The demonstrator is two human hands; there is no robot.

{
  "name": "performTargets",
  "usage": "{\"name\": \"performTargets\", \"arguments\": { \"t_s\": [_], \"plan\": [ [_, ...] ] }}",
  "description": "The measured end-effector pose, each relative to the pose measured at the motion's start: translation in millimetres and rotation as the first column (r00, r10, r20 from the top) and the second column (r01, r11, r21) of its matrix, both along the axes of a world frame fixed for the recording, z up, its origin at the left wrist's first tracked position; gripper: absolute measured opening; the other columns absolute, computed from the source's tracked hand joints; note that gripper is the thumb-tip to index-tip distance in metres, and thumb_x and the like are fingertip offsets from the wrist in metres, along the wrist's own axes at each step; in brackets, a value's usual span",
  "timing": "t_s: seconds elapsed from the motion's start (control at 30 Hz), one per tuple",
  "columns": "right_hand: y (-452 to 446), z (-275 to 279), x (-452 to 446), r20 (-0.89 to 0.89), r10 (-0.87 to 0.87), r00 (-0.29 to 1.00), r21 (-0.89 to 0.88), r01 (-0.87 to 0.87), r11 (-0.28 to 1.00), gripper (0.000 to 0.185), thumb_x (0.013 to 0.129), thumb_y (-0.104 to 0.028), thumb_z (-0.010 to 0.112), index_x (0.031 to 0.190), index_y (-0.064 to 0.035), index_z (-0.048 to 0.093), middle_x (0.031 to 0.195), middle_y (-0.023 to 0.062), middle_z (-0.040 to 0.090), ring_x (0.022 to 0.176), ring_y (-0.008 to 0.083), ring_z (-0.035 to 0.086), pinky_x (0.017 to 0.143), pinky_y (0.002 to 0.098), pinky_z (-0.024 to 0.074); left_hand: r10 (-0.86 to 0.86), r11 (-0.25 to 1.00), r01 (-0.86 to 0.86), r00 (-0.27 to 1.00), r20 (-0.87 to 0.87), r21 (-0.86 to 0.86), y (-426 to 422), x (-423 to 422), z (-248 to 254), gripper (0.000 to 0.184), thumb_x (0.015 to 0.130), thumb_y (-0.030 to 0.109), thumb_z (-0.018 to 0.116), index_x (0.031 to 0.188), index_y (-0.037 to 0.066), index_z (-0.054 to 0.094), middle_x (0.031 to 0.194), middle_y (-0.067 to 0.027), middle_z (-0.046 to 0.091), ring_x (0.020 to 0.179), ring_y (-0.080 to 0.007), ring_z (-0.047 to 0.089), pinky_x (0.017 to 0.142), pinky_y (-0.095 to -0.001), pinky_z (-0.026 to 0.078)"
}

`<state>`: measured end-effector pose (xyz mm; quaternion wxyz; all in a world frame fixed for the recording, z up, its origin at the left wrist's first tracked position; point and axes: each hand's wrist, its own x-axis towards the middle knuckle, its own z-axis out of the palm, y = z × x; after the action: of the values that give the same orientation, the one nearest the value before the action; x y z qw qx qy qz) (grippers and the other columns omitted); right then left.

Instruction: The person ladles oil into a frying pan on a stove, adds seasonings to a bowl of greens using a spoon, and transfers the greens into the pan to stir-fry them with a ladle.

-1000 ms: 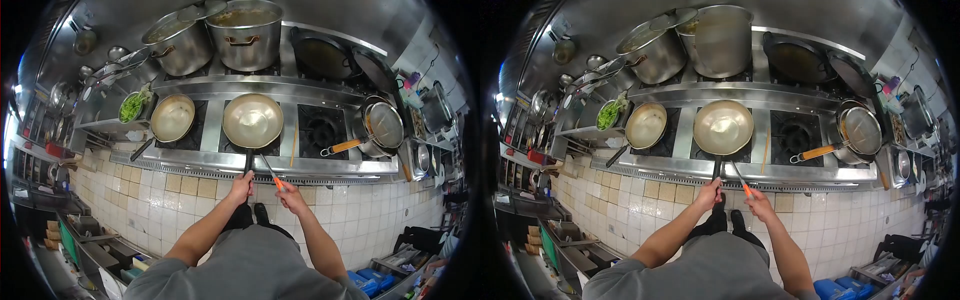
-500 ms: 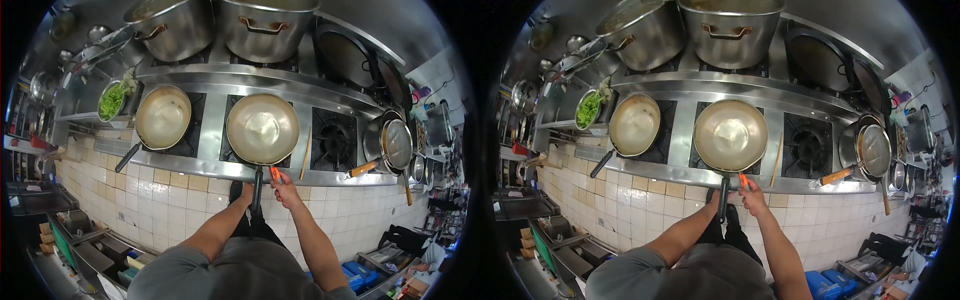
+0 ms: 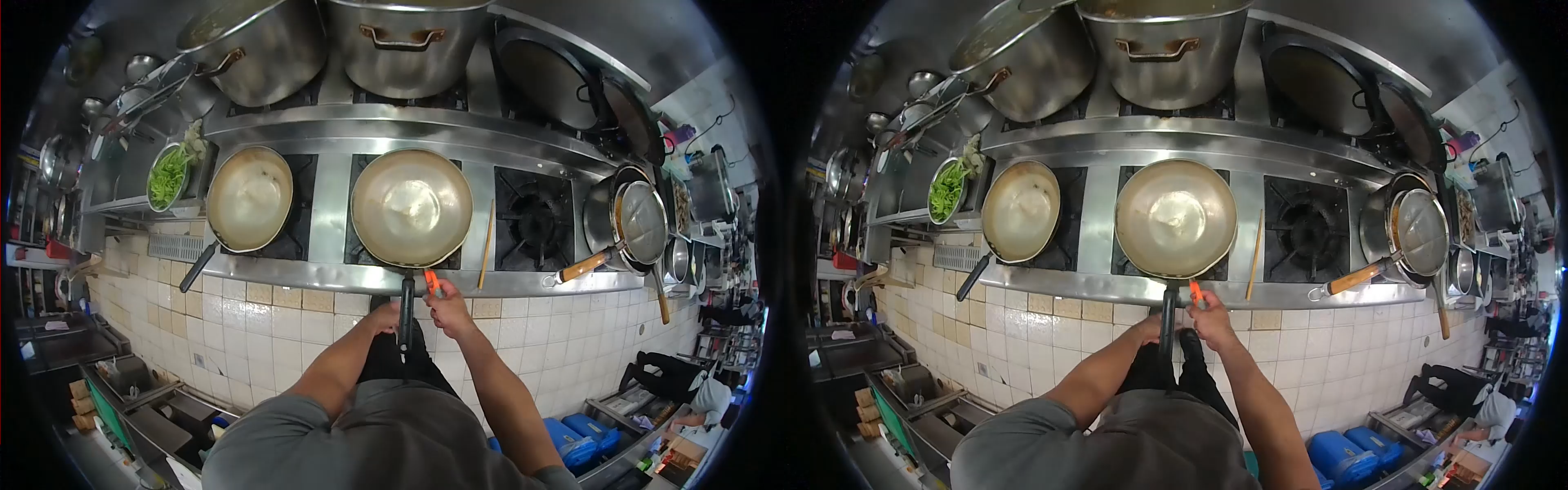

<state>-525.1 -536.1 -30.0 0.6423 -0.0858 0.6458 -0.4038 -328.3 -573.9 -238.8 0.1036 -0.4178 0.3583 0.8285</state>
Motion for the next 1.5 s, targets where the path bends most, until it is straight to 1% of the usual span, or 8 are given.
{"name": "performTargets", "arguments": {
  "t_s": [0.37, 0.57, 0.67, 0.77, 1.03, 1.17, 1.33, 1.5],
  "plan": [
    [10.7, -26.7, -25.7, -0.262, 0.126, 0.957, -0.158, -0.171, 0.973, 0.055, 0.083, -0.009, 0.069, 0.135, -0.0107, 0.054, 0.080, 0.0023, 0.056, 0.049, 0.0104, 0.044, 0.041, 0.0314, 0.0327, -0.182, 0.845, 0.404, 0.833, 0.522, -0.350, 30.6, 107.3, 89.6, 0.086, 0.083, 0.054, 0.072, 0.149, 0.007, 0.043, 0.127, -0.0210, 0.064, 0.100, -0.0296, 0.067, 0.081, -0.0436, 0.057],
    [61.7, -24.8, -27.3, -0.386, 0.042, 0.922, -0.329, -0.180, 0.927, 0.061, 0.082, -0.004, 0.068, 0.140, -0.0049, 0.048, 0.125, 0.0136, 0.063, 0.117, 0.0252, 0.059, 0.096, 0.0349, 0.0478, -0.169, 0.660, 0.393, 0.908, 0.383, -0.641, 44.0, 114.9, 125.1, 0.052, 0.091, 0.044, 0.069, 0.118, -0.001, 0.069, 0.099, -0.0133, 0.072, 0.089, -0.0206, 0.067, 0.080, -0.0331, 0.055],
    [145.8, -25.2, -27.5, -0.439, -0.291, 0.850, -0.713, -0.132, 0.688, 0.057, 0.085, -0.004, 0.069, 0.136, -0.0056, 0.045, 0.125, 0.0148, 0.061, 0.118, 0.0246, 0.059, 0.096, 0.0353, 0.0487, 0.067, 0.763, 0.003, 0.994, 0.084, -0.646, 83.1, 74.7, 240.2, 0.036, 0.097, 0.033, 0.066, 0.108, -0.001, 0.071, 0.090, -0.0073, 0.073, 0.083, -0.0171, 0.068, 0.079, -0.0314, 0.055],
    [199.1, 59.8, -27.4, -0.363, 0.001, 0.932, -0.346, -0.135, 0.928, 0.054, 0.085, -0.004, 0.070, 0.132, -0.0061, 0.043, 0.123, 0.0149, 0.061, 0.120, 0.0254, 0.059, 0.097, 0.0378, 0.0493, 0.147, 0.865, -0.145, 0.989, -0.034, -0.480, 122.7, 47.5, 325.6, 0.037, 0.100, 0.032, 0.063, 0.122, 0.002, 0.065, 0.109, -0.0069, 0.071, 0.095, -0.0163, 0.067, 0.085, -0.0305, 0.054],
    [82.1, 151.1, 26.9, -0.819, 0.291, 0.494, -0.488, -0.867, 0.098, 0.019, 0.093, -0.015, 0.066, 0.105, -0.0005, 0.063, 0.092, 0.0059, 0.072, 0.089, 0.0191, 0.066, 0.078, 0.0351, 0.0520, 0.728, 0.613, -0.790, 0.558, -0.398, 0.012, 142.8, 31.8, 311.5, 0.036, 0.104, 0.033, 0.055, 0.131, 0.010, 0.052, 0.123, -0.0097, 0.061, 0.118, -0.0217, 0.059, 0.095, -0.0402, 0.051],
    [-43.0, 94.5, 27.6, -0.516, 0.324, 0.793, -0.444, -0.572, 0.690, 0.030, 0.092, -0.015, 0.066, 0.118, -0.0002, 0.069, 0.100, 0.0105, 0.074, 0.090, 0.0145, 0.067, 0.081, 0.0304, 0.0527, 0.814, 0.429, -0.898, 0.431, -0.390, -0.097, 127.2, 99.2, 307.6, 0.029, 0.103, 0.028, 0.057, 0.123, 0.008, 0.053, 0.118, -0.0128, 0.064, 0.109, -0.0274, 0.065, 0.089, -0.0453, 0.054],
    [-182.2, 3.0, 27.4, -0.780, 0.179, 0.599, -0.261, -0.572, 0.777, 0.038, 0.090, -0.004, 0.052, 0.123, -0.0030, 0.068, 0.114, 0.0173, 0.072, 0.108, 0.0254, 0.068, 0.093, 0.0338, 0.0498, 0.918, 0.168, -0.878, 0.305, -0.252, -0.449, 142.3, 222.9, 233.3, 0.027, 0.100, 0.021, 0.060, 0.119, 0.007, 0.048, 0.114, -0.0202, 0.065, 0.098, -0.0296, 0.068, 0.076, -0.0388, 0.058],
    [-227.4, -34.3, 32.2, -0.615, 0.330, 0.716, -0.022, -0.433, 0.901, 0.049, 0.090, -0.006, 0.045, 0.136, -0.0078, 0.061, 0.107, 0.0115, 0.072, 0.083, 0.0214, 0.066, 0.068, 0.0350, 0.0525, 0.999, -0.031, -0.822, -0.036, -0.003, -0.568, 257.4, 408.5, 83.4, 0.043, 0.096, 0.012, 0.062, 0.135, 0.012, 0.043, 0.103, -0.0055, 0.058, 0.092, -0.0201, 0.063, 0.070, -0.0338, 0.055]
  ]
}}
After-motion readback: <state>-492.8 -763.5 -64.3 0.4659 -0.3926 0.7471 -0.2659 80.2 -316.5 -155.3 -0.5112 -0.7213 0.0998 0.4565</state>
